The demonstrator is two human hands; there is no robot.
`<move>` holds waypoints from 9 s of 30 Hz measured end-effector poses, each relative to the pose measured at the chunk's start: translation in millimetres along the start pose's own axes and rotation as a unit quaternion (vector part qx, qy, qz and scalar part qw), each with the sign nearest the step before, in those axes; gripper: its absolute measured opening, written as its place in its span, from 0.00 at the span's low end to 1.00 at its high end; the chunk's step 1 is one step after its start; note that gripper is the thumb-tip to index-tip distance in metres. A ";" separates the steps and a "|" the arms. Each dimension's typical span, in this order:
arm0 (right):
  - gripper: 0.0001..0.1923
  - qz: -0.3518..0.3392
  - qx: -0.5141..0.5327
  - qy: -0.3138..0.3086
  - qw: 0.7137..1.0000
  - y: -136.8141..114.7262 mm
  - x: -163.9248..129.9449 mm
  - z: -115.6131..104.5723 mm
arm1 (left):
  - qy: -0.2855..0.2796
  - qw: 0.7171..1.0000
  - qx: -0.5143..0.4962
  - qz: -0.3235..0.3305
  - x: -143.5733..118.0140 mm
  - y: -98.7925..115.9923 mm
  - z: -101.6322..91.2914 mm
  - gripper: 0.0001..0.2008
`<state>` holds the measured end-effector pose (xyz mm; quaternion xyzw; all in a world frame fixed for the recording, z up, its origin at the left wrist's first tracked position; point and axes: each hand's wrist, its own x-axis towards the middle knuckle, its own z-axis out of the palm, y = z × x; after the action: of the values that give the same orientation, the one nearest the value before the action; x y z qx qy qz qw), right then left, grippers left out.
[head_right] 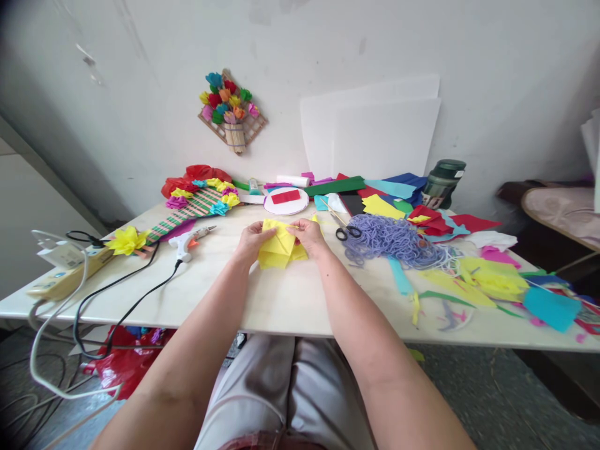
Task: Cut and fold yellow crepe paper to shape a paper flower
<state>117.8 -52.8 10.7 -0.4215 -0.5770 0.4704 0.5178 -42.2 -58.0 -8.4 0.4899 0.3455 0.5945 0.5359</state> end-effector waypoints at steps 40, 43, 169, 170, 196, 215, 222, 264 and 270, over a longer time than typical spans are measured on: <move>0.11 -0.006 0.017 -0.134 0.991 8.0 5.5 -18.3 | -0.007 0.996 0.080 -0.025 -6.4 12.1 3.5 0.21; 0.11 -0.013 -0.003 -0.158 0.987 9.0 6.7 -21.3 | -0.024 0.991 0.121 -0.053 -8.2 13.1 3.8 0.19; 0.08 -0.355 -0.324 -0.046 0.876 8.9 5.7 8.8 | -0.065 0.991 0.115 -0.037 -10.1 18.0 2.1 0.22; 0.09 -0.352 -0.322 -0.049 0.878 8.6 5.8 8.7 | -0.069 0.990 0.119 -0.032 -9.9 17.6 2.0 0.22; 0.07 -0.231 -0.118 0.014 0.966 2.0 4.6 0.5 | -0.003 0.998 0.055 -0.022 -6.8 18.2 2.6 0.23; 0.20 -0.026 0.004 -0.101 0.995 -4.1 -0.5 -6.5 | -0.068 0.991 0.112 -0.035 -9.5 18.7 4.2 0.21; 0.17 0.017 0.044 -0.096 0.994 -8.5 -0.6 -11.8 | -0.056 0.992 0.105 -0.045 -8.8 18.1 3.6 0.20; 0.11 0.017 -0.054 -0.136 0.989 -1.4 -0.2 -11.9 | -0.103 0.980 0.161 -0.048 -13.5 22.2 8.3 0.19; 0.12 0.015 -0.038 -0.104 0.994 -1.8 1.4 -12.1 | -0.037 0.990 0.126 -0.057 -9.7 21.1 4.5 0.21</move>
<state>129.6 -50.5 13.0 -0.3977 -0.6390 0.4973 0.4316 -44.7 -71.9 10.5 0.5550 0.4249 0.4963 0.5149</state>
